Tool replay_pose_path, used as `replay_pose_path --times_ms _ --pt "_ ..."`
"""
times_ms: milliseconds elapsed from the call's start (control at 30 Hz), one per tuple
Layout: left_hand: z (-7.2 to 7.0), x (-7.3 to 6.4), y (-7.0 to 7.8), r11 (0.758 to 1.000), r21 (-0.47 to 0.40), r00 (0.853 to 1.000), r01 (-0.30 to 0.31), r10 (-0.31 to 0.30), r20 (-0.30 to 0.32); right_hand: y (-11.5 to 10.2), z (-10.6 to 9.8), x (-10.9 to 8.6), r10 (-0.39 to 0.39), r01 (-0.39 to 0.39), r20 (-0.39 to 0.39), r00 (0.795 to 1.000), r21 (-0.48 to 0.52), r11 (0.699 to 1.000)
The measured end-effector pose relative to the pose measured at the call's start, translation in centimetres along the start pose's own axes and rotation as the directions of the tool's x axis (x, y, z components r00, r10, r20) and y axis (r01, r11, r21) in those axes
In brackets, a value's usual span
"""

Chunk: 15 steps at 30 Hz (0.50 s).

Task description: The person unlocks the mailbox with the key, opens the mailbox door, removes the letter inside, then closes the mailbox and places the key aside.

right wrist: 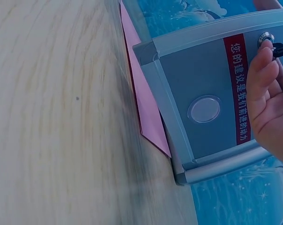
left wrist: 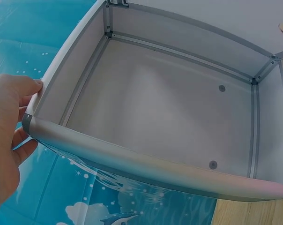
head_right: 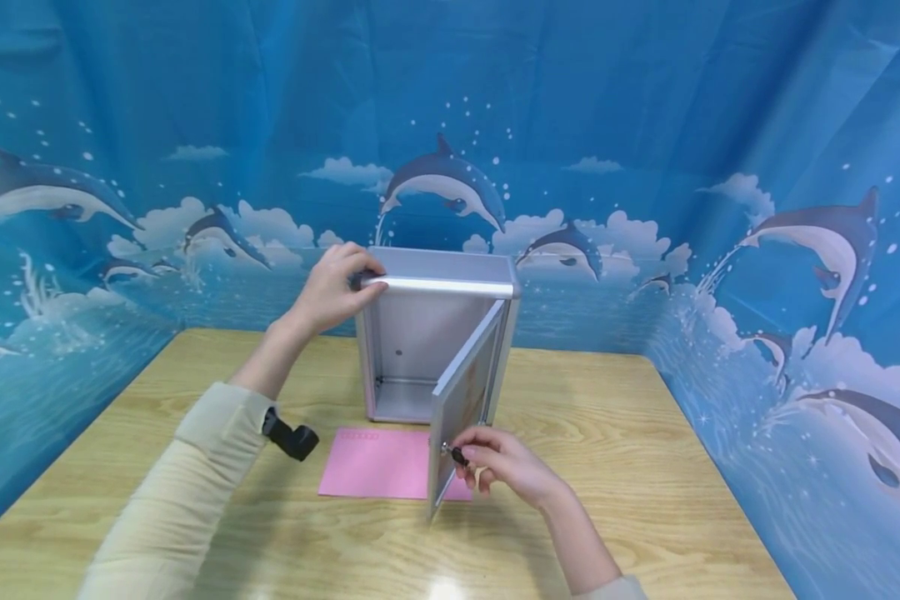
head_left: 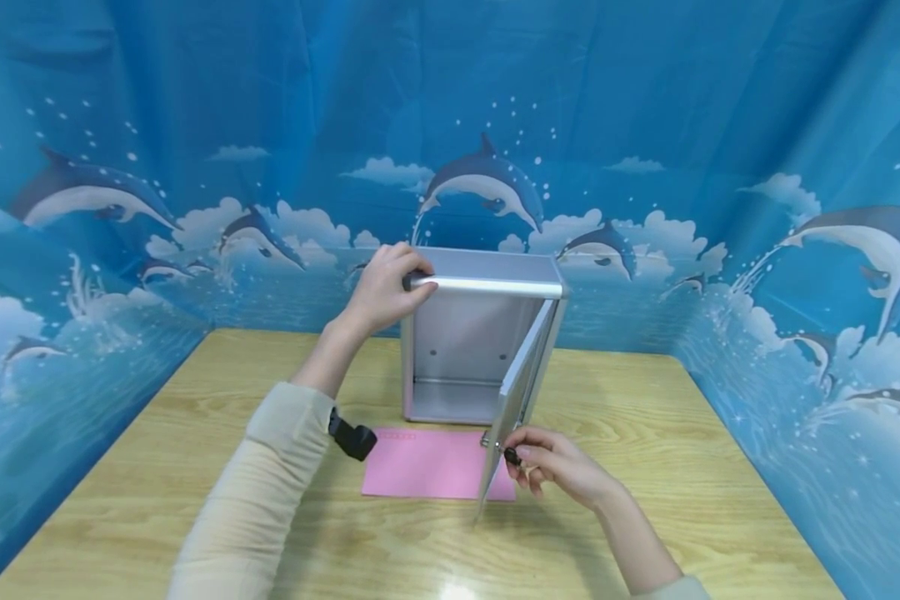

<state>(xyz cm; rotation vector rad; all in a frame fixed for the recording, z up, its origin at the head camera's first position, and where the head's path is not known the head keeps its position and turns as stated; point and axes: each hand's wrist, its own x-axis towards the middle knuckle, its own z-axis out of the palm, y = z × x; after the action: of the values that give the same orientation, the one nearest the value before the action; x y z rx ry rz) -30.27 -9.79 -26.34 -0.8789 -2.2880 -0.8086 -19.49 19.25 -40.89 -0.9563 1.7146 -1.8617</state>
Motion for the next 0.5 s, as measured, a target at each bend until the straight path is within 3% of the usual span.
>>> replay_pose_path --times_ms 300,500 --pt "0.1 0.0 -0.2 1.0 -0.009 1.0 0.001 -0.001 0.002 0.0 0.4 1.5 0.082 -0.082 -0.014 0.997 -0.029 0.996" --pt "0.0 0.0 -0.1 1.0 -0.009 1.0 0.001 -0.001 0.007 0.0 1.0 2.9 0.142 -0.148 -0.097 0.985 -0.058 0.987"
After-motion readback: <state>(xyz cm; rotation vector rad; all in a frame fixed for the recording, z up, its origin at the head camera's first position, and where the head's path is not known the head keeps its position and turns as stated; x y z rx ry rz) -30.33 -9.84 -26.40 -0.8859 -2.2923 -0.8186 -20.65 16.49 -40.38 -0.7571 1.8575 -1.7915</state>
